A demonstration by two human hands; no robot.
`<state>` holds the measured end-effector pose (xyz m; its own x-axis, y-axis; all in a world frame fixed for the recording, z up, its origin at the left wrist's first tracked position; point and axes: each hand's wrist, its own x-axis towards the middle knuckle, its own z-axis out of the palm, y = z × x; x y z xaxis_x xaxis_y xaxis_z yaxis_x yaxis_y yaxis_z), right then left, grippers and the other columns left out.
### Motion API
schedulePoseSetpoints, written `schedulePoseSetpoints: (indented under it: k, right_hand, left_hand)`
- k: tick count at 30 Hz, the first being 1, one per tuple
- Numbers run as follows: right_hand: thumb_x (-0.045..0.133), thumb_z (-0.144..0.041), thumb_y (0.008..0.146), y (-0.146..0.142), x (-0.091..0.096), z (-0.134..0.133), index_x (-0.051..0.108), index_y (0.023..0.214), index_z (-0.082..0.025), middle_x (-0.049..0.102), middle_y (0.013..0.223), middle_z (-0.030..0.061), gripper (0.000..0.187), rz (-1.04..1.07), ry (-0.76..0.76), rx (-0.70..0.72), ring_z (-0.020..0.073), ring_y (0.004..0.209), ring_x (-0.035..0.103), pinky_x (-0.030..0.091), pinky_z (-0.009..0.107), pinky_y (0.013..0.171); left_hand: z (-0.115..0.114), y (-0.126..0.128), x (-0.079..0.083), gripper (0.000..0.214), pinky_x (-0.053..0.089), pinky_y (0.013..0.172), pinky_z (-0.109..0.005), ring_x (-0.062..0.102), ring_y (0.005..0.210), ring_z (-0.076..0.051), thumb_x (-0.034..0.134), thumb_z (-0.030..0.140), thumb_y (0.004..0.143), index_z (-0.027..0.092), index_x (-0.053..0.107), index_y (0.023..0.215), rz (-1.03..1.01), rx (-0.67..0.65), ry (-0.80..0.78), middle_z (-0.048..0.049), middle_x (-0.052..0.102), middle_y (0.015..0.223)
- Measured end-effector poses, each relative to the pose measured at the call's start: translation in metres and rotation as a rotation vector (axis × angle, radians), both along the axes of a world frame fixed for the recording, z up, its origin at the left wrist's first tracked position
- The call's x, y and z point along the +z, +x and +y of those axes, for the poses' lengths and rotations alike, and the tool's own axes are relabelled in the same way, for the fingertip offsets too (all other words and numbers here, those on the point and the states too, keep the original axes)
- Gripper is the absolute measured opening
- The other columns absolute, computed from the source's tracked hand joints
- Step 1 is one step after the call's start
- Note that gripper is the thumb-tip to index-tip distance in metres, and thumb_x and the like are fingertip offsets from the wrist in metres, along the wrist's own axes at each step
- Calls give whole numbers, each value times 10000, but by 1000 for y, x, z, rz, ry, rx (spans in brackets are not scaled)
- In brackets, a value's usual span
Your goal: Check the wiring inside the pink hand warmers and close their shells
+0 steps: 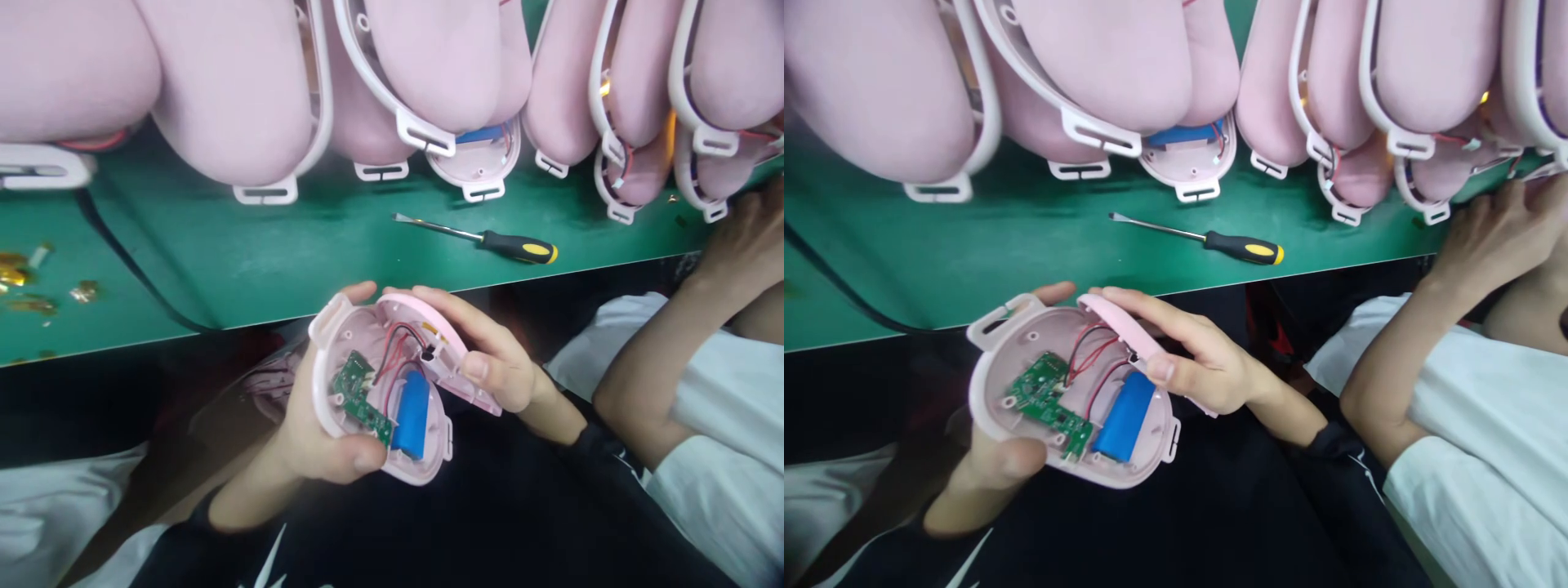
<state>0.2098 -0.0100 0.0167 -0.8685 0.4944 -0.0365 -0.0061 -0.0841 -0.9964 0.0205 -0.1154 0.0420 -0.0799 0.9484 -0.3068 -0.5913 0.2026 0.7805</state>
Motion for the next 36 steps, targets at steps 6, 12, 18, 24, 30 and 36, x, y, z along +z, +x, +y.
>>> schedulePoseSetpoints:
  k: [6, 12, 18, 24, 30, 36]
  right_hand:
    - [540, -524, 1092, 3, 10, 2, 409, 1707, -326, 470, 1748, 50, 659, -90, -67, 7, 246, 1600, 494, 414, 431, 1341]
    - [602, -513, 1092, -5, 16, 2, 481, 1657, -188, 508, 1718, 105, 663, -20, -209, -38, 223, 1609, 480, 416, 360, 1331]
    - [538, -520, 1125, -7, 23, 2, 465, 1672, -258, 492, 1735, 51, 612, -61, -51, 4, 190, 1646, 417, 334, 342, 1381]
    - [544, -453, 1136, -5, 25, 0, 444, 1688, -286, 500, 1729, 56, 586, -34, -7, -39, 201, 1627, 451, 370, 367, 1369]
    - [534, -490, 1138, -7, 21, -9, 461, 1671, -219, 507, 1717, 109, 602, -14, 39, -62, 205, 1643, 420, 360, 400, 1372]
    - [507, -465, 1155, -6, 20, -19, 349, 1731, -274, 465, 1751, 79, 627, -32, 119, -66, 201, 1674, 371, 358, 416, 1377]
  left_hand:
    - [-8, -1, -16, 959, 616, 1067, -386, 710, 1245, -288, 1038, 467, 711, 328, 583, 1544, 159, 50, 69, -72, 682, 1426]
    - [-12, 6, -21, 946, 660, 1012, -411, 734, 1203, -317, 1022, 510, 707, 295, 601, 1527, 149, 111, 49, -95, 688, 1416]
    - [-11, 8, -20, 942, 654, 972, -357, 721, 1175, -275, 1030, 563, 669, 335, 630, 1491, 181, 129, -11, -67, 689, 1415]
    - [-12, 7, -20, 953, 643, 969, -367, 714, 1151, -269, 1025, 581, 670, 343, 633, 1505, 229, 131, 3, -56, 688, 1361]
    - [-11, 8, -18, 910, 623, 998, -329, 710, 1176, -233, 1010, 575, 714, 392, 625, 1517, 265, 97, 12, -26, 690, 1386]
    - [-11, 11, -20, 981, 561, 1138, -378, 667, 1348, -283, 1014, 585, 705, 352, 581, 1554, 302, 91, 25, -68, 678, 1466]
